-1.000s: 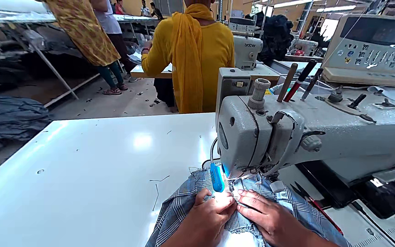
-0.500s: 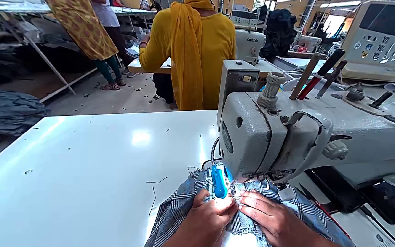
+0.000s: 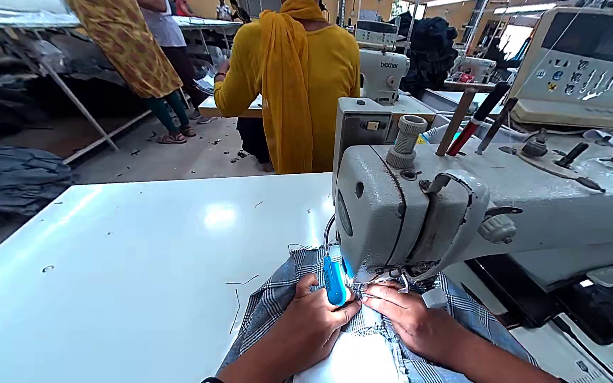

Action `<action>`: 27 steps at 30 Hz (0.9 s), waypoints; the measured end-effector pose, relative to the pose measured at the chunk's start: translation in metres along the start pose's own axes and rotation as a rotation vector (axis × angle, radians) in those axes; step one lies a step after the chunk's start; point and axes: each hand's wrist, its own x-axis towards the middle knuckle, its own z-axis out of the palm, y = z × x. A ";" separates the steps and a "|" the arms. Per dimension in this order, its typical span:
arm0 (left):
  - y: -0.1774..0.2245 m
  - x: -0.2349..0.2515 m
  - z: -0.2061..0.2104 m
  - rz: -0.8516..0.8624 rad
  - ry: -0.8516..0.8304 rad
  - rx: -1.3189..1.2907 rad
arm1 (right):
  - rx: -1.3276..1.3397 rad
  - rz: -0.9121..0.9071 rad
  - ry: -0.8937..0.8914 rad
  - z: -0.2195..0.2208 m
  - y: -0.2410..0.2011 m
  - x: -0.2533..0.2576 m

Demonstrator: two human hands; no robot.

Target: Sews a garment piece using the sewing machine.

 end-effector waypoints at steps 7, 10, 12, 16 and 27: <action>-0.003 0.001 0.000 0.005 -0.007 -0.005 | -0.015 0.022 -0.002 -0.001 0.001 0.002; -0.005 0.001 0.000 0.016 -0.019 -0.027 | -0.011 0.027 -0.004 -0.001 0.003 0.002; -0.007 0.002 0.000 0.033 -0.018 -0.050 | -0.016 0.028 0.001 0.000 0.004 0.003; -0.011 0.002 -0.001 0.064 -0.034 -0.094 | -0.018 0.023 0.022 0.003 0.007 0.002; -0.024 0.006 -0.001 0.104 -0.041 -0.185 | -0.033 0.039 0.033 0.005 0.009 0.004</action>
